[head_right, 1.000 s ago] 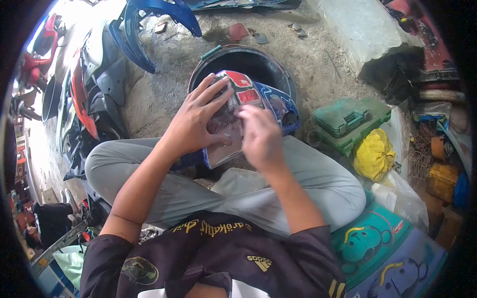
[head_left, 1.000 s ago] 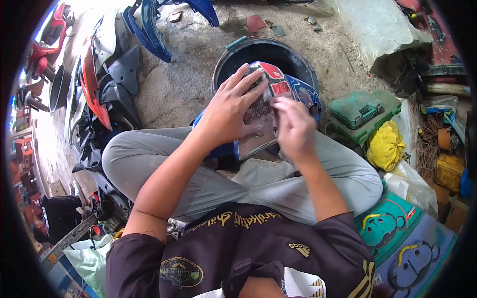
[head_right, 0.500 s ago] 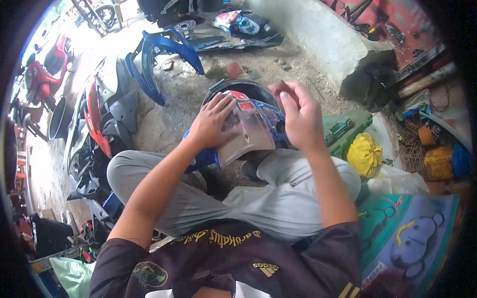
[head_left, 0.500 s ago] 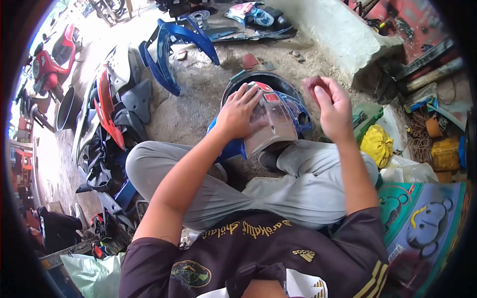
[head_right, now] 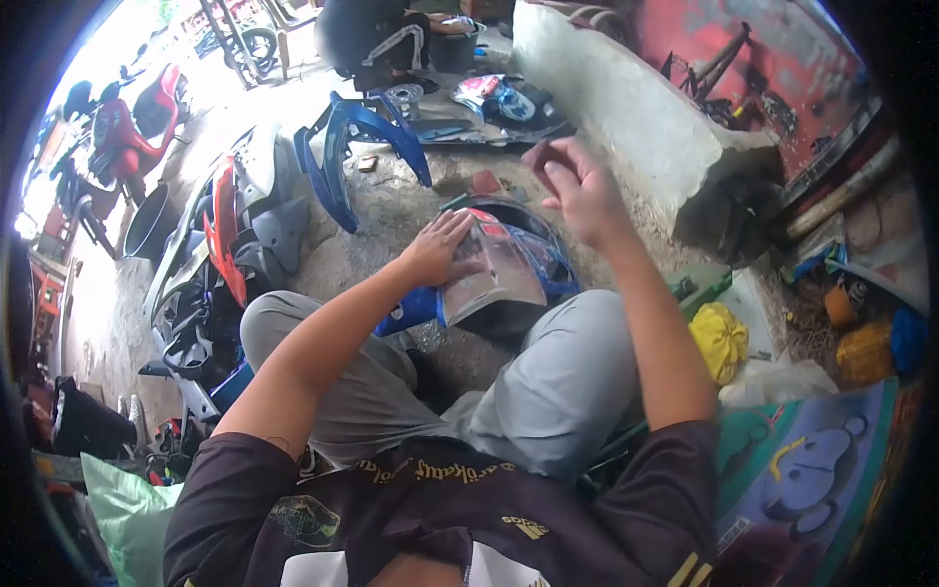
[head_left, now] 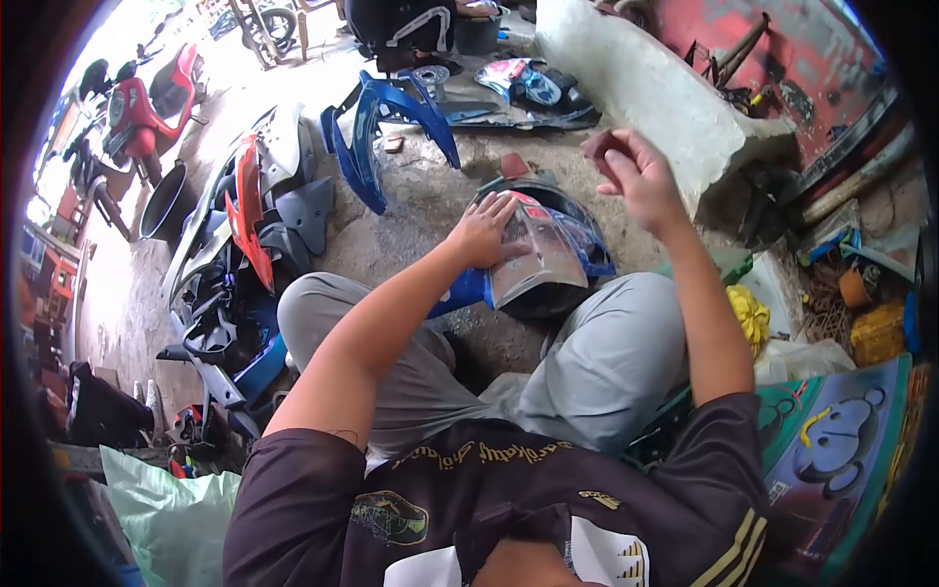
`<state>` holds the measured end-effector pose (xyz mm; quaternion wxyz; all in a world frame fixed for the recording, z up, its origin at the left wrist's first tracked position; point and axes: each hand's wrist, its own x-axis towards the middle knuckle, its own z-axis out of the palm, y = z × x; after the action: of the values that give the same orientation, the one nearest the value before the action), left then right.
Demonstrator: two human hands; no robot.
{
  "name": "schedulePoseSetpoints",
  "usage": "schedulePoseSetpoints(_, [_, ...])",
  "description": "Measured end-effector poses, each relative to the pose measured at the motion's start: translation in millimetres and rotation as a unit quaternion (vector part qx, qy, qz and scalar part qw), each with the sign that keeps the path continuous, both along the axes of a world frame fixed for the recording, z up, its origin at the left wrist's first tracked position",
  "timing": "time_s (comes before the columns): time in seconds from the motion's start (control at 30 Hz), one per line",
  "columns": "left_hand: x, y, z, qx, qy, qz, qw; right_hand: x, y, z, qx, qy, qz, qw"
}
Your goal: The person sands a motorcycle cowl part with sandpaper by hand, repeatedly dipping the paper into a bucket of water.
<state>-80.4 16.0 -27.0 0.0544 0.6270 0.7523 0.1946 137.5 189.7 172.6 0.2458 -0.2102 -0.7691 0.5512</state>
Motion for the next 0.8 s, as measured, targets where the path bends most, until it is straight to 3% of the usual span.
schedulePoseSetpoints(0.1, [8.3, -3.2, 10.8, 0.015, -0.028, 0.005, 0.999, -6.5, 4.6, -4.7, -0.039, -0.012, 0.018, 0.999])
schedulePoseSetpoints(0.17, [14.9, -11.6, 29.2, 0.000, -0.060, 0.013, 0.998, -11.6, 7.8, -13.9, -0.003, -0.030, 0.018, 0.999])
schedulePoseSetpoints(0.27, [10.7, -7.6, 9.3, -0.005, -0.003, 0.008, 1.000, -19.8, 7.5, -21.1, 0.026, -0.049, 0.032, 0.998])
schedulePoseSetpoints(0.4, [-5.3, 2.4, 43.9, -0.159, 0.024, -0.045, 0.986, -1.0, 3.0, -21.3, -0.020, -0.076, 0.061, 0.995])
schedulePoseSetpoints(0.8, [14.2, -3.5, 41.2, -0.096, -0.001, -0.002, 0.995, -8.8, 16.9, -42.2, -0.017, -0.137, 0.053, 0.989])
